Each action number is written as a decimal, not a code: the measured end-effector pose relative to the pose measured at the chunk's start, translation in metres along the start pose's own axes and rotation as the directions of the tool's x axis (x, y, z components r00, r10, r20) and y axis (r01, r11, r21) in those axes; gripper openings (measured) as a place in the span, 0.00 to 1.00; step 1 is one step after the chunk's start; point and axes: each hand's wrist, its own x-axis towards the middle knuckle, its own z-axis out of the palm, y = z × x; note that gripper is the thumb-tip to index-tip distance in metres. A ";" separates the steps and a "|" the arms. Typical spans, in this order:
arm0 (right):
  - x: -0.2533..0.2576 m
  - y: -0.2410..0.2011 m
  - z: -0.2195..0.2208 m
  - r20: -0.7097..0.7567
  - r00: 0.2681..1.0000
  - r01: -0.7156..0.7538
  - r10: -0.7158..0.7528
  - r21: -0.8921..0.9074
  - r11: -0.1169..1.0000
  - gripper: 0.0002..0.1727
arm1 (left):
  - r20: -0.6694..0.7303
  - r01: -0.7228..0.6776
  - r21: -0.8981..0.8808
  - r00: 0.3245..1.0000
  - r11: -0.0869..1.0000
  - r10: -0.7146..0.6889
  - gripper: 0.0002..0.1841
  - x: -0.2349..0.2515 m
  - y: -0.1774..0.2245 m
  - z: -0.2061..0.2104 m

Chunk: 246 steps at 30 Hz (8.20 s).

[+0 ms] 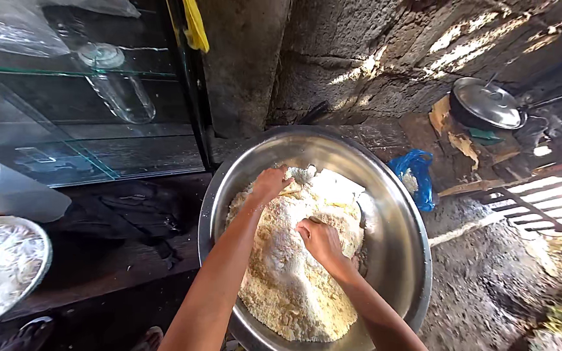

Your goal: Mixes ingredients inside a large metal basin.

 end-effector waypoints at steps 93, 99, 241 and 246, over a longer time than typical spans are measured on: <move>0.142 -0.006 -0.016 0.099 0.992 0.009 -0.072 0.525 0.851 0.28 | 0.005 0.135 -0.844 0.970 0.520 -0.243 0.33 -0.045 0.040 -0.055; 0.165 -0.013 0.039 -0.052 0.838 0.541 -0.543 -0.047 0.840 0.35 | -0.106 0.065 -0.897 0.928 0.436 -0.357 0.25 -0.033 0.012 -0.062; 0.016 -0.027 -0.021 -0.445 0.862 0.264 0.243 0.804 0.533 0.20 | 0.023 0.127 -0.962 0.919 0.243 -0.393 0.15 -0.114 0.106 0.020; 0.006 -0.040 -0.015 -0.456 0.849 0.258 0.269 0.801 0.540 0.27 | -0.244 -0.127 -0.952 0.865 0.280 -0.438 0.23 -0.075 0.098 0.035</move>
